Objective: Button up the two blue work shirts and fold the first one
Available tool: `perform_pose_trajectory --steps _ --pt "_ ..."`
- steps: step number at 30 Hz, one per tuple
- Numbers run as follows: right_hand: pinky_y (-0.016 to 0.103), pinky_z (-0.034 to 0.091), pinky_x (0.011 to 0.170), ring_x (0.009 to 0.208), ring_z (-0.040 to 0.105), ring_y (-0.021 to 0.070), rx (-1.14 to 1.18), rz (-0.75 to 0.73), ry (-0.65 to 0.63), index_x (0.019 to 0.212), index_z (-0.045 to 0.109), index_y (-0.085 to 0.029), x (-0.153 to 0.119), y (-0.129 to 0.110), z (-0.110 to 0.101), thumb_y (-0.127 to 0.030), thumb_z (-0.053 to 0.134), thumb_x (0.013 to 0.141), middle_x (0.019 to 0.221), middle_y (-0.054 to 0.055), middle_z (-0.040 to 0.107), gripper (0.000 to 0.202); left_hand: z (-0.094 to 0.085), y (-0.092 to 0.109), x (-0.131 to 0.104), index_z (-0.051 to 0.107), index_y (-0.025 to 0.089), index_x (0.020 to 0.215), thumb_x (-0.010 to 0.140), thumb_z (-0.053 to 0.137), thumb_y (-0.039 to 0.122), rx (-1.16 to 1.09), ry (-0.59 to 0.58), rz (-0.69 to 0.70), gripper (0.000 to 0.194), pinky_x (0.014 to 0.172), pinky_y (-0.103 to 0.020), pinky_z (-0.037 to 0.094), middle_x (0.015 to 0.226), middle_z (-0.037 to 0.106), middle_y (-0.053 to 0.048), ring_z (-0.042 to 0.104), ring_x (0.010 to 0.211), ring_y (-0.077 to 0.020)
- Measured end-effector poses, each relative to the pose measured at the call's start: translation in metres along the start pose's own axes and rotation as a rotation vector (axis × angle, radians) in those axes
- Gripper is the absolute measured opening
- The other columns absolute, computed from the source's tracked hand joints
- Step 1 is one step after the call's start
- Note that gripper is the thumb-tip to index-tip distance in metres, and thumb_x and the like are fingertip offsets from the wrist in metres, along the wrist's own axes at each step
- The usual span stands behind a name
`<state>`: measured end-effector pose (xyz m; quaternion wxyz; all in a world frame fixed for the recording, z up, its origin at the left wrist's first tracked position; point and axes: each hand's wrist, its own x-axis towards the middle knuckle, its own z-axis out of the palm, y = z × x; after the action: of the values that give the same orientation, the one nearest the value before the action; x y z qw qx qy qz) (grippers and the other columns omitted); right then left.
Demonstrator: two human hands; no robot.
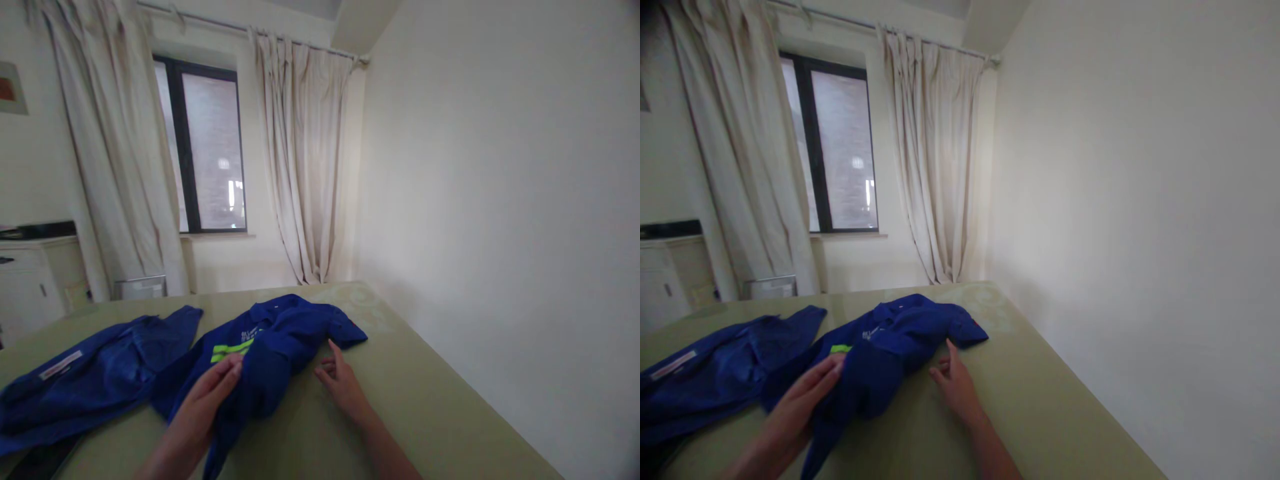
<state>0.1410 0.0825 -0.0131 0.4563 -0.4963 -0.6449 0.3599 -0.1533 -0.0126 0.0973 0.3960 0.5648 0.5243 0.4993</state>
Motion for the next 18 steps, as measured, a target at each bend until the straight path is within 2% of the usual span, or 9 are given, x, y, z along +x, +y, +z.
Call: perform_pose_trajectory --steps 2,3,6,8,9,11,14,16,18 --pt "0.044 0.053 0.096 0.105 0.069 0.0278 0.097 0.019 0.04 0.155 0.034 -0.022 0.005 -0.001 0.0 -0.054 0.063 0.087 0.122 0.012 0.068 0.08 -0.025 0.023 -0.011 0.069 0.023 0.091 0.079 0.067 0.066 -0.151 -0.02 0.001 0.045 0.067 -0.029 0.055 0.081 0.07 0.0 0.064 0.073 -0.0189" --pt "0.044 0.051 0.099 0.113 0.066 0.029 0.134 0.037 0.072 0.153 0.035 -0.021 0.007 -0.002 0.0 -0.057 0.062 0.088 0.128 0.013 0.066 0.08 -0.035 0.031 -0.017 0.068 0.023 0.084 0.077 0.07 0.066 -0.178 -0.082 0.022 0.044 0.062 -0.028 0.054 0.073 0.068 0.0 0.062 0.067 -0.0177" --pt "0.044 0.045 0.109 0.133 0.054 0.0298 0.23 0.12 0.154 0.151 0.037 -0.017 0.01 -0.007 -0.001 -0.061 0.062 0.086 0.142 0.017 0.057 0.082 -0.041 0.029 -0.027 0.069 0.022 0.082 0.082 0.061 0.069 -0.1 -0.284 0.004 0.048 0.057 -0.03 0.055 0.066 0.068 -0.003 0.064 0.06 -0.019" --pt "0.043 0.045 0.109 0.135 0.052 0.0288 0.287 0.155 0.158 0.151 0.037 -0.018 0.007 -0.012 -0.001 -0.058 0.068 0.081 0.146 0.017 0.054 0.086 -0.026 0.006 -0.029 0.072 0.024 0.103 0.088 0.052 0.068 0.129 -0.31 -0.015 0.05 0.077 -0.038 0.06 0.09 0.077 -0.007 0.072 0.084 -0.025" --pt "0.042 0.046 0.109 0.134 0.054 0.0283 0.302 0.165 0.151 0.151 0.037 -0.019 0.005 -0.015 -0.001 -0.054 0.073 0.077 0.146 0.016 0.054 0.09 -0.015 -0.01 -0.029 0.07 0.026 0.116 0.089 0.051 0.065 0.3 -0.298 0.001 0.051 0.094 -0.042 0.056 0.111 0.076 -0.008 0.07 0.106 -0.0277" --pt "0.041 0.047 0.108 0.131 0.056 0.0278 0.306 0.181 0.143 0.15 0.039 -0.02 0.001 -0.023 -0.002 -0.045 0.081 0.068 0.146 0.014 0.055 0.096 0.007 -0.046 -0.027 0.061 0.026 0.137 0.089 0.051 0.061 0.698 -0.287 -0.012 0.061 0.115 -0.055 0.039 0.144 0.061 -0.013 0.053 0.135 -0.0347" --pt "0.038 0.049 0.106 0.127 0.059 0.0268 0.341 0.174 0.217 0.149 0.041 -0.02 0.0 -0.043 -0.009 -0.041 0.076 0.07 0.146 0.013 0.055 0.089 0.027 -0.084 -0.015 0.045 0.023 0.151 0.093 0.042 0.056 1.105 -0.308 -0.104 0.067 0.113 -0.076 0.021 0.164 0.031 -0.016 0.022 0.151 -0.045" --pt "0.037 0.052 0.104 0.126 0.06 0.0262 0.376 0.129 0.358 0.15 0.04 -0.021 -0.001 -0.061 -0.019 -0.043 0.069 0.075 0.145 0.011 0.056 0.083 0.027 -0.096 0.002 0.04 0.028 0.154 0.097 0.032 0.055 1.163 -0.311 -0.083 0.063 0.11 -0.081 0.017 0.167 0.023 -0.011 0.013 0.152 -0.045" --pt "0.037 0.053 0.102 0.124 0.061 0.0265 0.379 0.076 0.513 0.151 0.038 -0.022 -0.007 -0.077 -0.032 -0.045 0.064 0.079 0.142 0.011 0.059 0.08 0.019 -0.099 0.027 0.038 0.032 0.154 0.099 0.027 0.056 1.136 -0.303 -0.045 0.061 0.113 -0.078 0.015 0.167 0.023 -0.008 0.013 0.153 -0.0418"
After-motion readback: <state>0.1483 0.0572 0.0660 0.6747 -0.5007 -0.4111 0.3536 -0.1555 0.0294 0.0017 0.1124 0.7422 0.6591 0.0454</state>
